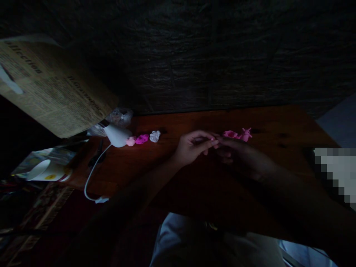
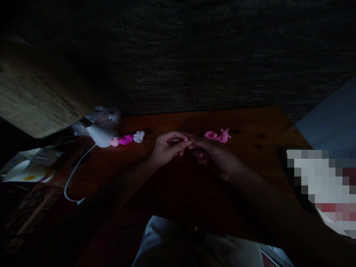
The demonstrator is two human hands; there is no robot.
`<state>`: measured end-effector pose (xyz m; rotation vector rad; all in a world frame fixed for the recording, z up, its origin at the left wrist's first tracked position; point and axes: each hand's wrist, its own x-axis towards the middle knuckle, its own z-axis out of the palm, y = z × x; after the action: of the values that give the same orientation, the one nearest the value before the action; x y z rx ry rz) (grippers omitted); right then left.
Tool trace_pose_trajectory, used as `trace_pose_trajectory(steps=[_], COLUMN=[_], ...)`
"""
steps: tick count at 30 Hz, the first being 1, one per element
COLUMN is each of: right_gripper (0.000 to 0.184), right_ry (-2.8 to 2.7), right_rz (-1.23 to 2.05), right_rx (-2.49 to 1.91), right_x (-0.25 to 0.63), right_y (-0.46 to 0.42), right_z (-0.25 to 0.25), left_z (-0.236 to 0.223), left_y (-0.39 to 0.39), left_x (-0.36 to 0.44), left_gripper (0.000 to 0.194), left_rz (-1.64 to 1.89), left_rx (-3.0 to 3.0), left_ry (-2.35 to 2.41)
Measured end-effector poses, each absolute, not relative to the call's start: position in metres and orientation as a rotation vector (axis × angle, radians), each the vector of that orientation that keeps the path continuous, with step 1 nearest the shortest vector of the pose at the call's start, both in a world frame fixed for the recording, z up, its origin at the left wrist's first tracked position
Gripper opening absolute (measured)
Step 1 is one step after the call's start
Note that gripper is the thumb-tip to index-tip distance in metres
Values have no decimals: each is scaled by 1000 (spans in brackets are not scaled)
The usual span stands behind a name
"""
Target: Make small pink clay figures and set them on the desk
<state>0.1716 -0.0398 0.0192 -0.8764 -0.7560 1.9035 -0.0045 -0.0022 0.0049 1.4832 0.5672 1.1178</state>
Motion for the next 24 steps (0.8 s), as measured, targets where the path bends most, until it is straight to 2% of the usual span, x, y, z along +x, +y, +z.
trace_pose_trajectory(steps=[5, 11, 17, 24], right_gripper=[31, 32, 30, 27], right_ry=[-748, -730, -801, -854], right_rz=[1919, 1919, 1923, 1929], right_rx=[-865, -811, -764, -733], right_x=[172, 171, 170, 171], right_y=[-39, -40, -42, -41], right_z=[20, 26, 26, 24], left_z=[6, 9, 9, 11], left_y=[-4, -6, -3, -6], left_x=[-4, -5, -6, -7], left_gripper=[21, 28, 20, 33], left_rz=[1132, 1103, 1125, 1072], left_rx=[1514, 1528, 1512, 1516], left_ry=[523, 581, 534, 599])
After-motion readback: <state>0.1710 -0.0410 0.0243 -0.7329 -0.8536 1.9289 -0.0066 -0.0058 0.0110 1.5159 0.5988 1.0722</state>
